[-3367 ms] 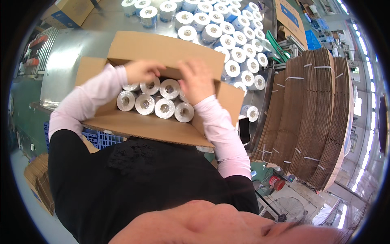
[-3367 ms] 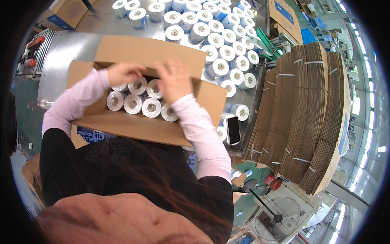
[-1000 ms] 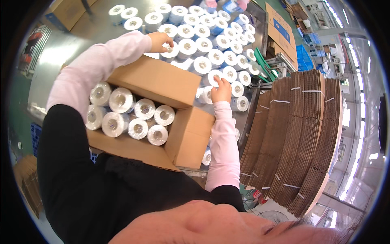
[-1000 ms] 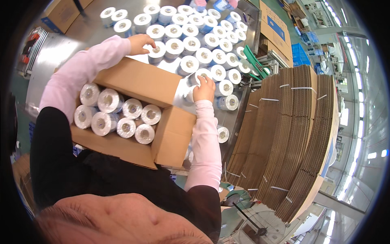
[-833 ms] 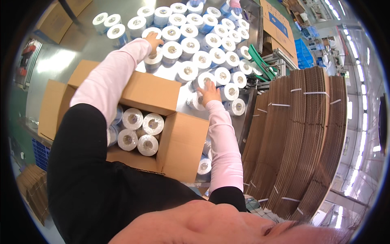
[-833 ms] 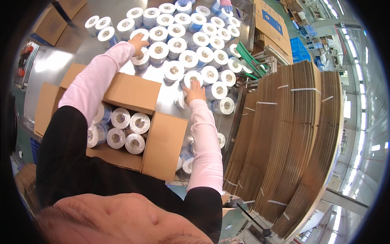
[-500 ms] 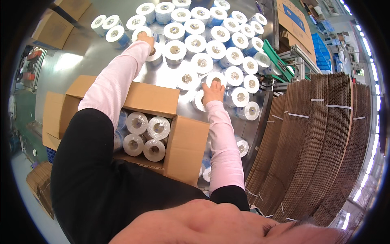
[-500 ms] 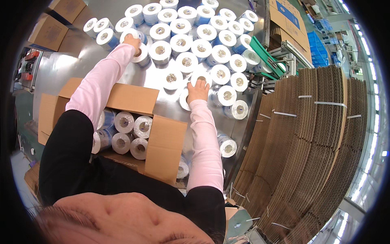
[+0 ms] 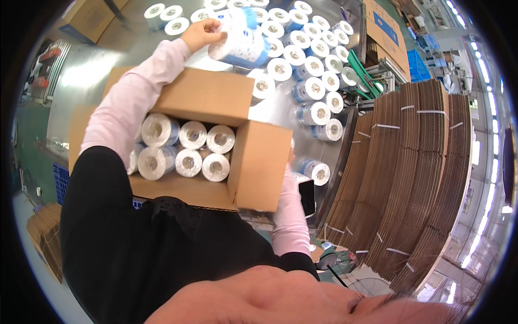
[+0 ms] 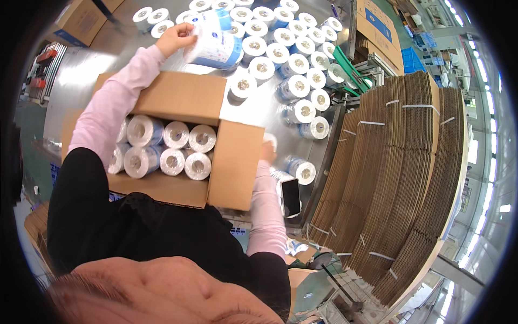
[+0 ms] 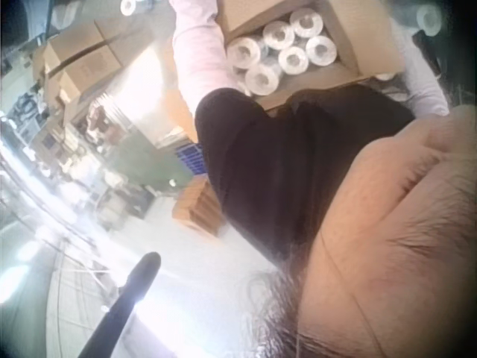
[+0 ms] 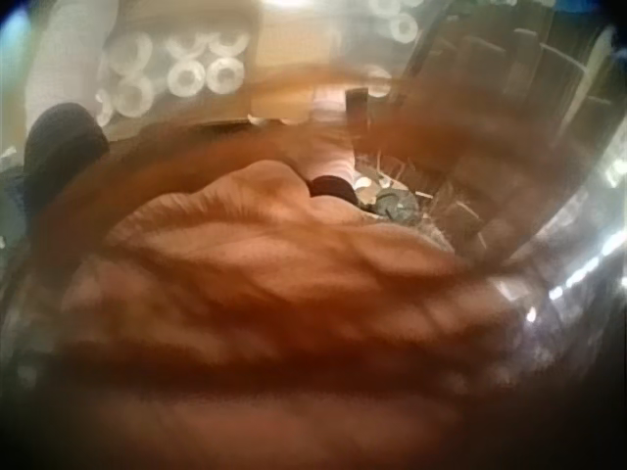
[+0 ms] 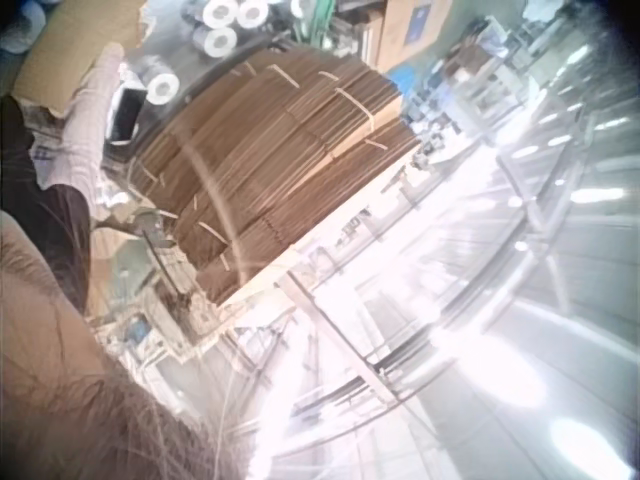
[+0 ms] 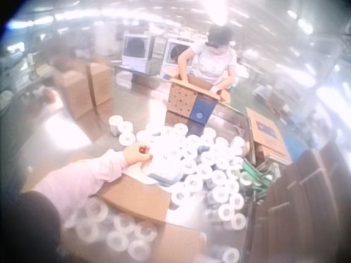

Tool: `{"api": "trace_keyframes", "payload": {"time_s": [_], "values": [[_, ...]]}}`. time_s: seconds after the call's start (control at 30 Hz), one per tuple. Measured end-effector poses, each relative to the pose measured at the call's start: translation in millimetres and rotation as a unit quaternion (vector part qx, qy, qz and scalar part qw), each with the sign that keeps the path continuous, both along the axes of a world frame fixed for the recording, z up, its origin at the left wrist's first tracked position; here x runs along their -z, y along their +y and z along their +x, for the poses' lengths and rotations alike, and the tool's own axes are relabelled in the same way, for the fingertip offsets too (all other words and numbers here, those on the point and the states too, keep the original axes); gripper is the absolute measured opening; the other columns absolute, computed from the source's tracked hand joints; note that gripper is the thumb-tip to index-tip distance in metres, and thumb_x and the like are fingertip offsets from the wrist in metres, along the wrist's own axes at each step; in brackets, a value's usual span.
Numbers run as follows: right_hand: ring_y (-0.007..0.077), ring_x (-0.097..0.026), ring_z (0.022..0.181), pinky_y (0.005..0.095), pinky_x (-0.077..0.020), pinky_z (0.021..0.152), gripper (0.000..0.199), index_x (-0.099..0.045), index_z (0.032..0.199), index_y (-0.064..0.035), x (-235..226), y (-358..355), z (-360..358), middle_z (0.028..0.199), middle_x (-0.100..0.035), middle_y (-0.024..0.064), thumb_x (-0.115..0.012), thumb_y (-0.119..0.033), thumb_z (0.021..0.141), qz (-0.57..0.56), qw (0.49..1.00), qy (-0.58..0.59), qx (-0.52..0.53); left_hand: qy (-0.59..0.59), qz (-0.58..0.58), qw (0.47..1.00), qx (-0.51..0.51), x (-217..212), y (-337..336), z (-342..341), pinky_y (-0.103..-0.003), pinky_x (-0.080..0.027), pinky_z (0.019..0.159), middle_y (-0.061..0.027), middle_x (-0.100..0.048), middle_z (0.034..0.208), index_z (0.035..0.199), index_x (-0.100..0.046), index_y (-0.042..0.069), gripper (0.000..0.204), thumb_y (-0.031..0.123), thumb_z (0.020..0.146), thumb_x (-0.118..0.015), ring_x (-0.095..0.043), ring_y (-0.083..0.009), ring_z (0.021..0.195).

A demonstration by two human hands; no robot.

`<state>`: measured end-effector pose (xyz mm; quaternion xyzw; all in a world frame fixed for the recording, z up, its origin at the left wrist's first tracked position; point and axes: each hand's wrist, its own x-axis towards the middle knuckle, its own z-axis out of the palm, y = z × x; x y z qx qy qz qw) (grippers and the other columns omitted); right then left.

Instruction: The person unfolds cardboard boxes and packs white paper rolls into them.

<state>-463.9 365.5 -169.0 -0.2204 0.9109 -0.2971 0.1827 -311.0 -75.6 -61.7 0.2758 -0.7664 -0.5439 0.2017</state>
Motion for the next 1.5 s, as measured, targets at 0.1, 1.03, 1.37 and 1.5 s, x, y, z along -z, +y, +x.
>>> {"api": "trace_keyframes", "payload": {"time_s": [0.1, 1.03, 1.37, 1.5], "values": [[0.0309, -0.05, 0.105, 0.0441, -0.0405, 0.086, 0.026, -0.068, 0.098, -0.0151, -71, -6, -31, 0.103, -0.055, 0.014, -0.066, -0.022, 0.073, -0.244, 0.961, -0.108, 0.069, 0.168, -0.023, 0.953, 0.25, -75, 54, 50, -0.027, -0.052, 0.083, -0.0081, -0.066, 0.108, 0.116, -0.06, 0.002, 0.032, 0.013, 0.087, -0.066, -0.062, -0.0127, 0.097], [0.0382, -0.045, 0.123, 0.0446, -0.0344, 0.106, 0.044, -0.06, 0.123, -0.0101, -52, -11, -56, 0.134, -0.049, 0.0208, -0.065, -0.024, 0.082, 0.0, 0.979, 0.192, -0.062, -0.447, -0.266, 0.838, 0.164, 59, 130, -75, -0.063, -0.024, 0.107, -0.019, -0.016, 0.155, 0.142, -0.04, 0.024, 0.081, 0.055, 0.073, -0.07, -0.01, -0.0413, 0.144], [0.0334, -0.037, 0.132, 0.0547, -0.021, 0.111, 0.059, -0.054, 0.131, -0.0225, 3, -144, -150, 0.133, -0.048, 0.0193, -0.06, -0.053, 0.08, 0.283, 0.948, 0.081, -0.123, -0.48, -0.272, 0.825, 0.124, 107, 107, -131, -0.05, -0.032, 0.105, -0.0185, -0.037, 0.139, 0.112, -0.069, 0.019, 0.05, 0.052, 0.074, -0.068, -0.03, -0.0364, 0.132], [0.0365, -0.037, 0.13, 0.0552, -0.0214, 0.107, 0.05, -0.059, 0.124, -0.0201, 11, -140, -133, 0.131, -0.049, 0.0205, -0.06, -0.047, 0.082, 0.296, 0.942, 0.11, -0.114, -0.497, -0.311, 0.797, 0.145, 100, 100, -136, -0.041, -0.039, 0.101, -0.0152, -0.05, 0.129, 0.108, -0.071, 0.019, 0.045, 0.048, 0.073, -0.07, -0.043, -0.0319, 0.123]]}}
